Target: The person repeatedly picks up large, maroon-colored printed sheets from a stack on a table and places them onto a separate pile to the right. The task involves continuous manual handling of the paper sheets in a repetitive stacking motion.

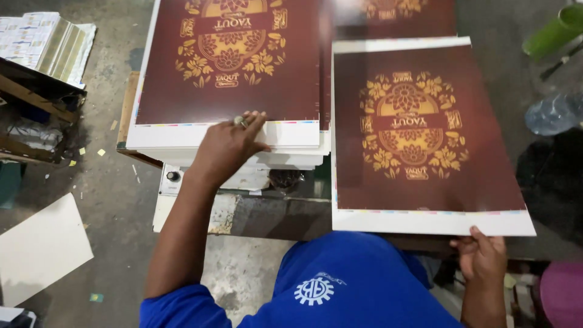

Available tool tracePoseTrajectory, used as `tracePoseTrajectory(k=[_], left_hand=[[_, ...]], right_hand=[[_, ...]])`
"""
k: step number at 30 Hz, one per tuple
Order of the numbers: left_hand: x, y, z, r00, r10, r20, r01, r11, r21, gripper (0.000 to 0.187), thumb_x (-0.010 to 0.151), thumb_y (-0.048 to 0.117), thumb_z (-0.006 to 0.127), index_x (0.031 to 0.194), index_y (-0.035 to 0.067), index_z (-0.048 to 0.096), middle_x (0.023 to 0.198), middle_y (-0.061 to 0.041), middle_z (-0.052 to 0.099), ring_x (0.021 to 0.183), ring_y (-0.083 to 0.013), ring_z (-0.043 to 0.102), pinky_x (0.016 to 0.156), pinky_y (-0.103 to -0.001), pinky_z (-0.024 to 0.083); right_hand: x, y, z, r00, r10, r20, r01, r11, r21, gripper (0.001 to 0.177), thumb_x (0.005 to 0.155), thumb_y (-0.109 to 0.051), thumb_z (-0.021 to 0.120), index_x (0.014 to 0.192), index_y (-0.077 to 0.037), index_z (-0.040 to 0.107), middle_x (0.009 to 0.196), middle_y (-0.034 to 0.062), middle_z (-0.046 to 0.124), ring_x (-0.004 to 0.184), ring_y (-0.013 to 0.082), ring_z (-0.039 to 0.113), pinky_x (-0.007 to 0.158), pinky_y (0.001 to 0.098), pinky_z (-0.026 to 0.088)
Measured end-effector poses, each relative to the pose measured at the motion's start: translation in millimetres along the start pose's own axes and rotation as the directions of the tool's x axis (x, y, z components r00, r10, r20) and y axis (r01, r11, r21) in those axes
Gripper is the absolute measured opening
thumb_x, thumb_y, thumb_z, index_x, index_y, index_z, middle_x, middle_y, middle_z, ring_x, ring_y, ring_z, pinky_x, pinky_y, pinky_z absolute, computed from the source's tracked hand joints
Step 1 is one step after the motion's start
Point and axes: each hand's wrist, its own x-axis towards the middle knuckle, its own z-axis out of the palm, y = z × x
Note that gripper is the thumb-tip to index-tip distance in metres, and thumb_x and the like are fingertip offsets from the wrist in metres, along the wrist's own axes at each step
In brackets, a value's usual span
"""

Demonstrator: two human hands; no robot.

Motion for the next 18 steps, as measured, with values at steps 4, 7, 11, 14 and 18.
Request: tracePoseTrajectory(k=[4, 7, 11, 14, 18], left_hand=[[6.2, -2.8, -9.7, 0.999, -0.032, -0.024, 0.030, 0.997, -0.067, 0.064, 0.084, 0.047, 0.074, 0.132, 0.006, 0.067, 0.122, -0.016, 0.074, 0.110, -0.0305, 0.071, 0.088, -0.044, 0.057], [7.9, -5.7, -14.9, 0.997, -0.065, -0.035, 0.058, 0.984, -0.166, 0.055, 0.081, 0.042, 0.079, 0.125, 0.010, 0.072, 0.124, -0.011, 0.075, 0.114, -0.0281, 0.071, 0.093, -0.043, 0.056], [5.6, -6.7, -19.2, 0.996, -0.039, -0.080, 0.019, 0.972, -0.236, 0.040, 0.086, 0.031, 0.078, 0.120, 0.009, 0.074, 0.116, -0.014, 0.076, 0.103, -0.0311, 0.073, 0.081, -0.044, 0.058], [1.9, -5.7, -22.1, 0.993, -0.085, -0.082, 0.064, 0.970, -0.235, 0.027, 0.096, 0.019, 0.073, 0.120, 0.008, 0.074, 0.096, -0.016, 0.074, 0.081, -0.0320, 0.072, 0.067, -0.045, 0.055], [3.8, -4.8, -35.7, 0.875, -0.166, -0.454, 0.073, 0.974, -0.216, 0.013, 0.101, 0.007, 0.069, 0.114, 0.005, 0.070, 0.079, -0.012, 0.068, 0.065, -0.0278, 0.065, 0.059, -0.042, 0.051]], right_hand=[[-6.6, 5.9, 24.1, 1.000, -0.009, -0.008, 0.009, 0.999, -0.038, 0.029, 0.108, -0.002, 0.060, 0.136, -0.006, 0.052, 0.104, 0.0076, 0.066, 0.085, 0.0172, 0.066, 0.066, 0.0383, 0.061], [0.8, 3.1, 58.9, 0.998, 0.029, -0.058, -0.036, 0.992, -0.124, 0.035, 0.106, -0.004, 0.059, 0.140, -0.008, 0.052, 0.107, 0.0078, 0.067, 0.085, 0.0181, 0.069, 0.064, 0.0377, 0.061], [29.6, 7.1, 86.5, 0.999, 0.053, -0.013, -0.054, 0.981, -0.187, 0.037, 0.104, -0.007, 0.058, 0.140, -0.009, 0.048, 0.110, 0.0085, 0.067, 0.088, 0.0194, 0.070, 0.062, 0.0372, 0.060], [50.3, 15.0, 91.5, 0.996, 0.089, 0.013, -0.084, 0.967, -0.239, 0.039, 0.106, -0.011, 0.058, 0.142, -0.006, 0.045, 0.111, 0.0113, 0.067, 0.090, 0.0222, 0.070, 0.063, 0.0382, 0.059], [77.3, 4.0, 106.1, 0.967, 0.248, -0.057, -0.253, 0.913, -0.320, 0.048, 0.109, -0.020, 0.055, 0.149, -0.002, 0.037, 0.116, 0.0199, 0.070, 0.096, 0.0290, 0.073, 0.068, 0.0394, 0.058]])
